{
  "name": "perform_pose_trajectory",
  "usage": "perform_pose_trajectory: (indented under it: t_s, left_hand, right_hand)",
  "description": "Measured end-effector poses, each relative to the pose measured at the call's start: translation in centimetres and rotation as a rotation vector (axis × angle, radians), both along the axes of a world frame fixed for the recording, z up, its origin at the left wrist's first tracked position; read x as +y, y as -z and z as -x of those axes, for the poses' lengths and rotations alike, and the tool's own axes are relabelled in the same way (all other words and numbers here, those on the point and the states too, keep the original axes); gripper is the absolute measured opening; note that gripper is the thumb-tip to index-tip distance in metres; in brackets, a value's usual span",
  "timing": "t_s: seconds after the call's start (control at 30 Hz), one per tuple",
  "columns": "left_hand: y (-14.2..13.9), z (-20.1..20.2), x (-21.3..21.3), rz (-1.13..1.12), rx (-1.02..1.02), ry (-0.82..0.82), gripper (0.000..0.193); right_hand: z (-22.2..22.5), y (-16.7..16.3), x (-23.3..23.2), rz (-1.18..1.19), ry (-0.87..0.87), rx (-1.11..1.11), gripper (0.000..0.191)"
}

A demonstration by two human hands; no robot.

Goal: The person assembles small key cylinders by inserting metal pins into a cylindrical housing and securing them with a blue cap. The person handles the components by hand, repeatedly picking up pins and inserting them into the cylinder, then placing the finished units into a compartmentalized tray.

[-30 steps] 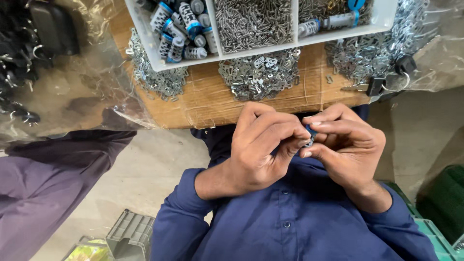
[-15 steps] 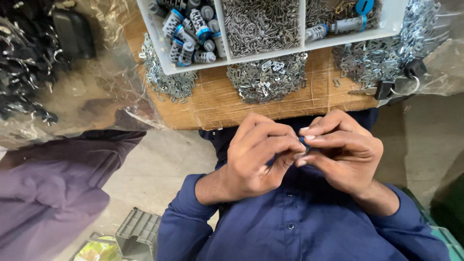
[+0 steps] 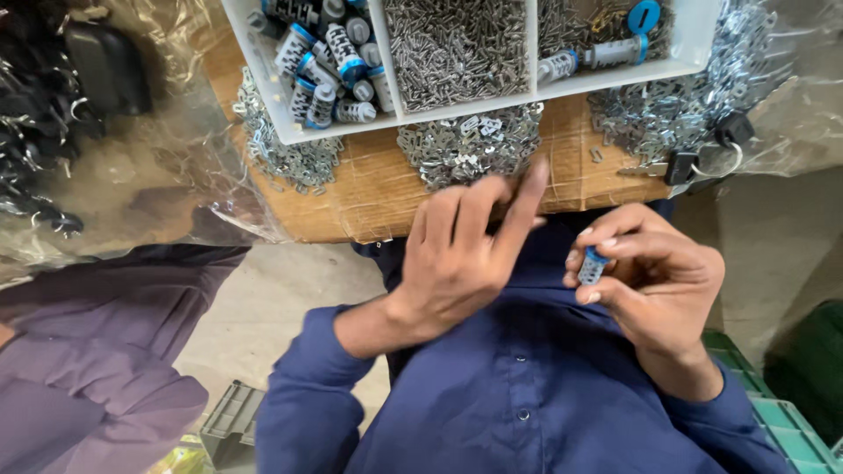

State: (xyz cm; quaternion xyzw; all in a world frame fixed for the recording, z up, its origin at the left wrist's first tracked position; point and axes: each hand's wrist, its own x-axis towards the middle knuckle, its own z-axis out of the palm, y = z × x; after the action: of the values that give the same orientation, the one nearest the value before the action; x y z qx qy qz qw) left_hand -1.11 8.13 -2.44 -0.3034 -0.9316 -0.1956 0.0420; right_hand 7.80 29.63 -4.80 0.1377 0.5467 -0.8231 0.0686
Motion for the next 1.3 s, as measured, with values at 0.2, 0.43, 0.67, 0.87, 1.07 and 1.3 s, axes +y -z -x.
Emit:
perform_pose_trajectory:
  t_s: [0.2, 0.43, 0.67, 0.87, 1.07, 1.3]
  left_hand:
    - [1.0, 0.5, -3.3, -0.211, 0.027, 0.204, 0.025]
    - [-0.7, -0.8, -1.9, -0.877, -0.447, -0.053, 0.028]
    - [0.0, -1.1, -3.6, -0.584, -0.278, 0.187, 0.034]
    - [-1.4, -1.9, -7.4, -0.995, -1.162, -0.096, 0.035]
    - [-4.5, -0.3, -9.9, -0.56, -0.492, -0.296, 0.024]
    - [-1.8, -0.1, -10.5, -0.161, -0.174, -0.373, 0.052]
  right_hand:
    - [1.0, 0.3, -1.2, 0.035, -0.038, 0.007, 0.038]
    - [1.4, 0.0, -2.7, -0.04, -0.063, -0.018, 0.037]
    - [1.1, -0.8, -3.1, -0.236, -0.086, -0.007, 0.031]
    - [3.2, -1.0, -5.1, -0.267, -0.471, 0.173, 0.032]
    - [3.6, -0.7, -7.5, -0.029, -0.395, 0.011, 0.033]
    - [3.9, -2.2, -7.3, 0.059, -0.299, -0.014, 0.031]
